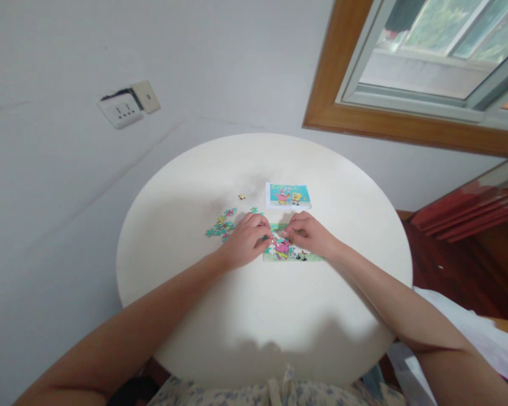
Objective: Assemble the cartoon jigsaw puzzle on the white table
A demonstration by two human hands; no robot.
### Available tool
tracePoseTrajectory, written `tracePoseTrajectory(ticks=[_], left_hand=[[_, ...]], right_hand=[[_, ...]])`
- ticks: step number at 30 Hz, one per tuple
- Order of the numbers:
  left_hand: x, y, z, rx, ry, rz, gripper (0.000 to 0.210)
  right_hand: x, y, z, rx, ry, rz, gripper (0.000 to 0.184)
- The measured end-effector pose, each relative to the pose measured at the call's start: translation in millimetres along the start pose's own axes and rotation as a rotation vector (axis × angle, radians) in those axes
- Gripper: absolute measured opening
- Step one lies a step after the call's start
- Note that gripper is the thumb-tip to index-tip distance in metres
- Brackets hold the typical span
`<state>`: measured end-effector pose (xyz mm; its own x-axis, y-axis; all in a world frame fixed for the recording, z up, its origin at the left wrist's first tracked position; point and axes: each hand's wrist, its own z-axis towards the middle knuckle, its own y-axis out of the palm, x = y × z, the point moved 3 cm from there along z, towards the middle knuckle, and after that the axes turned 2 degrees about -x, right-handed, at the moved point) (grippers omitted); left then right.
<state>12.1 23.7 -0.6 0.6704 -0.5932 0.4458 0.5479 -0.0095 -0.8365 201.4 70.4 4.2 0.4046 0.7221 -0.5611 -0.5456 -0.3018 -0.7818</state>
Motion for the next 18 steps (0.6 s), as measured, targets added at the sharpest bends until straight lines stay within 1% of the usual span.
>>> tracePoseTrajectory(ticks=[3,9,14,18], left_hand=[[0.6,-1.7,0.7,0.021,-0.014,-0.029,0.010],[2.1,-1.5,0.8,0.030,-0.009,-0.064,0.010],[2.3,1.0,-0.4,0.013,0.039,-0.040,0.010],[4.2,-1.1,-0.3,-0.005,0.052,0.000,0.012]], right_hand=[[-3.3,-0.7,0.3,-0.025,-0.017,0.000,0.023],[-9.9,1.9,0.9,-0.013,-0.019,-0.030,0.016],[-8.0,4.9,1.5,0.063,0.032,-0.026,0.014],[-4.4,7.7,2.5,0.074,0.050,-0.010,0.017]])
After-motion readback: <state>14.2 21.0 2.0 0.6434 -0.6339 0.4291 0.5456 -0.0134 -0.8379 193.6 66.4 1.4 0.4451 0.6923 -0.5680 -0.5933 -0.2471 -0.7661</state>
